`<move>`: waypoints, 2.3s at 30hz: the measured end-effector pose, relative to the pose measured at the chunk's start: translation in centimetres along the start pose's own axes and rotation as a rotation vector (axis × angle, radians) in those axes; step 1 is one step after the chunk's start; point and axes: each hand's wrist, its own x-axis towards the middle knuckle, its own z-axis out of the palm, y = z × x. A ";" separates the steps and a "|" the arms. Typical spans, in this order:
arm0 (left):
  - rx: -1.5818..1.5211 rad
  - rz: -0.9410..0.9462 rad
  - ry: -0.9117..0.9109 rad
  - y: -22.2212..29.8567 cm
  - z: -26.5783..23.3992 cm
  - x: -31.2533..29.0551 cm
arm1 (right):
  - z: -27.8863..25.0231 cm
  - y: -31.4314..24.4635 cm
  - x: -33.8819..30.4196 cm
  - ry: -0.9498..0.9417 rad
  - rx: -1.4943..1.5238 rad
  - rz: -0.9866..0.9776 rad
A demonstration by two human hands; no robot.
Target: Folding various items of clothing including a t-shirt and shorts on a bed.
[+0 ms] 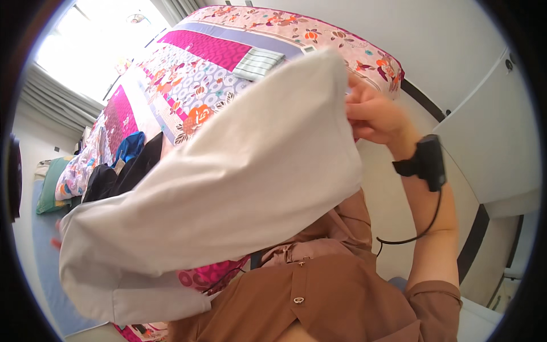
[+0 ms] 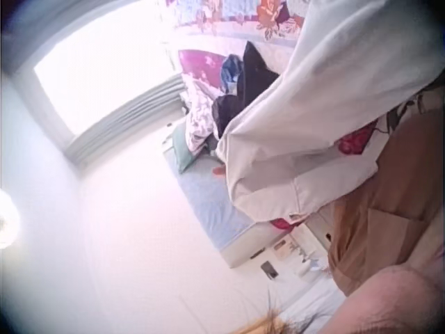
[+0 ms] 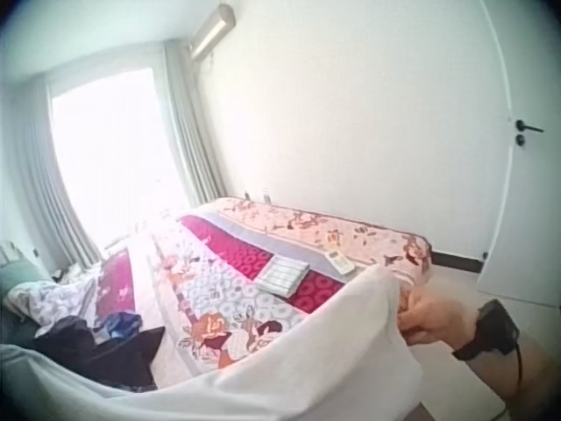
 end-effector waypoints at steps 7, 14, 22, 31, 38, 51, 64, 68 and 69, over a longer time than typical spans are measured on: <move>0.416 0.031 -0.507 -6.8 1.9 4.3 | 0.7 0.4 11.9 0.204 0.222 -0.115; 0.531 0.129 -0.307 -4.9 -0.6 4.1 | 4.2 -5.9 14.3 -0.302 0.168 -0.418; -0.243 -1.076 -0.300 -12.8 -8.2 -13.3 | -4.9 8.5 15.2 0.534 -0.611 0.195; -0.220 -1.589 -0.212 -7.9 -6.5 -28.7 | -14.1 17.1 10.5 0.721 -1.260 0.234; -0.748 -1.734 -0.090 -4.1 -3.6 -29.0 | -14.1 16.4 7.0 0.463 -1.148 0.379; -0.552 -1.853 -0.532 -1.4 -8.5 -25.1 | -12.5 14.5 4.3 0.356 -0.764 0.655; -0.528 -2.059 -0.643 -1.5 -11.9 -30.1 | -12.0 14.9 0.5 0.225 -0.715 0.915; -0.833 -2.068 -0.707 -2.1 -12.3 -29.8 | -11.8 14.8 0.6 0.234 -0.708 0.934; -0.859 -2.056 -0.743 -2.1 -12.3 -29.8 | -11.7 14.8 0.6 0.231 -0.698 0.951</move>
